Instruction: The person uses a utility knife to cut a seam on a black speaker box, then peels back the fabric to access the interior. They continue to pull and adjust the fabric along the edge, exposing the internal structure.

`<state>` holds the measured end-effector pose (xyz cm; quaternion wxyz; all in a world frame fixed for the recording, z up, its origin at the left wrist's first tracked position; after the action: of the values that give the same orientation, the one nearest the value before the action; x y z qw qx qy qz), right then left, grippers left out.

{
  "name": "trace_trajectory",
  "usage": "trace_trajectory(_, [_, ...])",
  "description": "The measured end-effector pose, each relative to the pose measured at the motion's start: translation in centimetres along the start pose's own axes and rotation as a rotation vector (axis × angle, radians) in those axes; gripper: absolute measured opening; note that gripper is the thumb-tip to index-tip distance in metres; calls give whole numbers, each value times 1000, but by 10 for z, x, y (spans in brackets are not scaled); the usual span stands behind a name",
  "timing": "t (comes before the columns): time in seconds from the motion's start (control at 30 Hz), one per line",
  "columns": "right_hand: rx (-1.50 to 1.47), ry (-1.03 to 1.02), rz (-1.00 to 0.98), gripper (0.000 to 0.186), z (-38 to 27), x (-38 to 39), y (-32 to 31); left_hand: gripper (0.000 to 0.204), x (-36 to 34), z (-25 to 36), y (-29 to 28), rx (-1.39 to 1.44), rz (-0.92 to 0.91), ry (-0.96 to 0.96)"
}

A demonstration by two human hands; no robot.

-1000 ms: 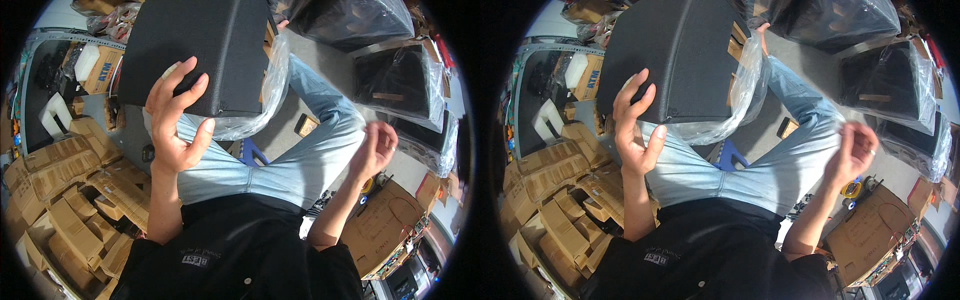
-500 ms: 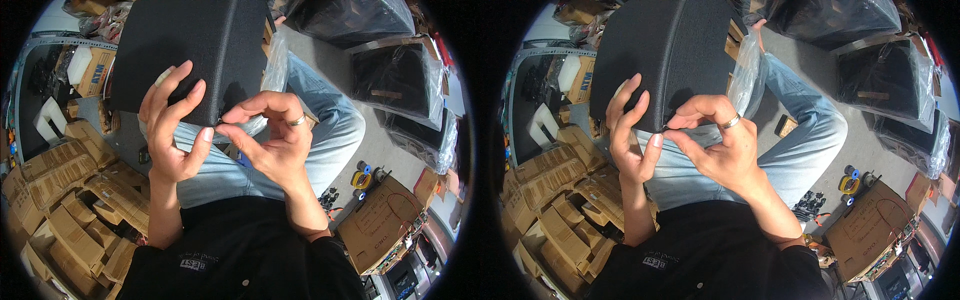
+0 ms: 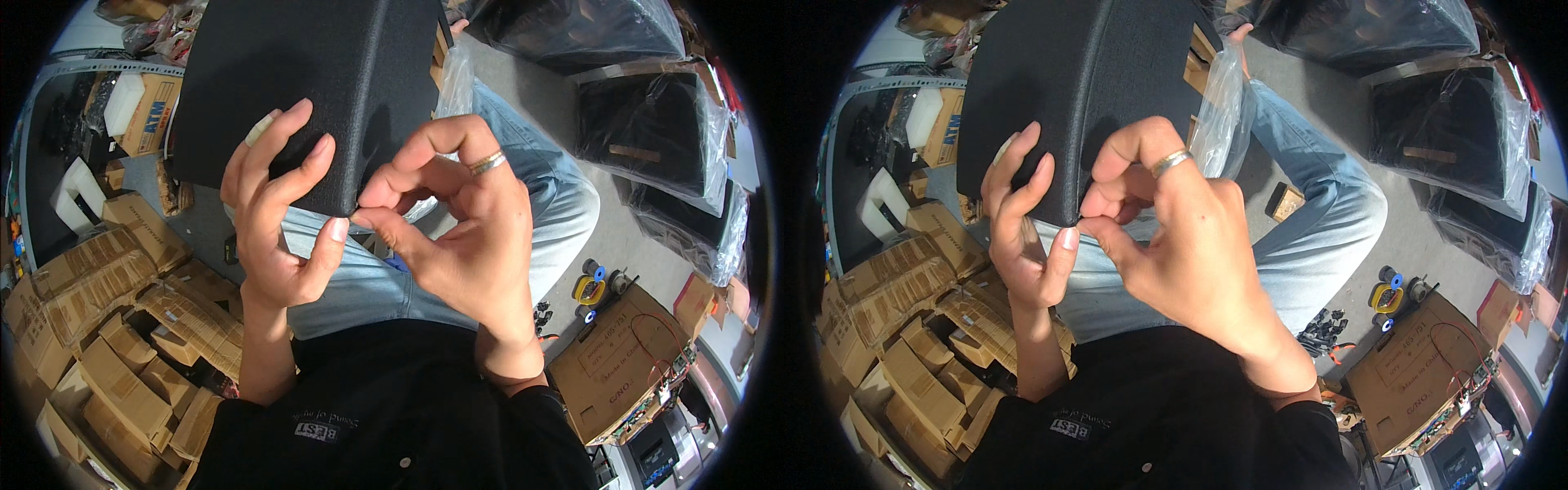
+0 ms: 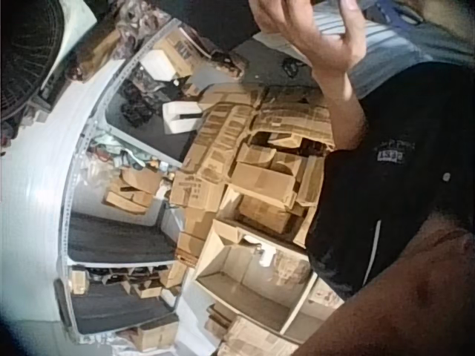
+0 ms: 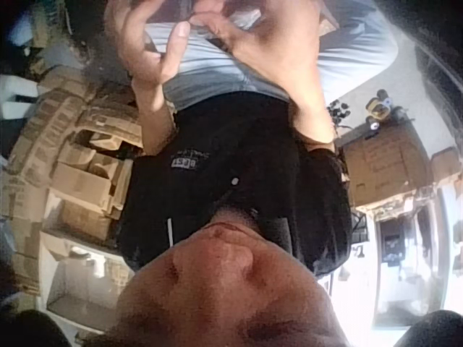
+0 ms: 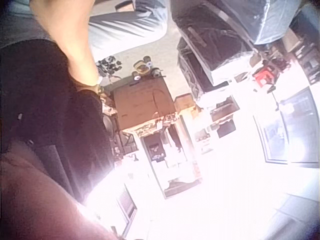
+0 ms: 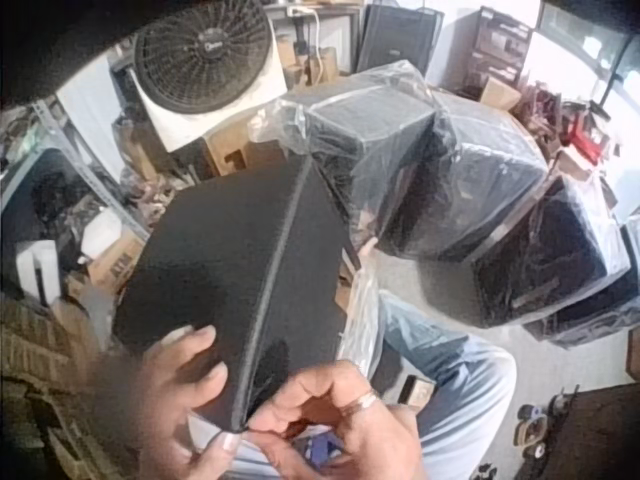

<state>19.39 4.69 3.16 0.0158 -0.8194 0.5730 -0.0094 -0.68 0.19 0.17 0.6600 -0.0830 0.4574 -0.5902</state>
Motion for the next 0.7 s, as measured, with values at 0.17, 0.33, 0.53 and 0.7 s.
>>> trace_trajectory(0.17, [10, -150, -69, 43, 8, -9, -3, 56, 1, -1, 0, 3, -2, 7])
trace_trajectory(0.33, [6, -235, -130, 41, 15, -13, -7, 56, 0, -2, 1, 5, 6, 11])
trace_trajectory(0.53, [-68, -254, -153, 42, 26, -13, -7, 57, 0, -1, -1, 11, -2, 6])
trace_trajectory(0.7, [-180, -241, -54, 46, 35, -1, -1, 57, -1, -1, -1, 8, -3, 9])
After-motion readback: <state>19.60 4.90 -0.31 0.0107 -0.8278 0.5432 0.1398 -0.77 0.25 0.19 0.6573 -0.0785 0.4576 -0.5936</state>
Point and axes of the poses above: each hand's wrist, its own x-axis away from the middle knuckle, its own y-axis out of the palm, z = x × y, the point moved 2 cm from there along -x, towards the middle knuckle
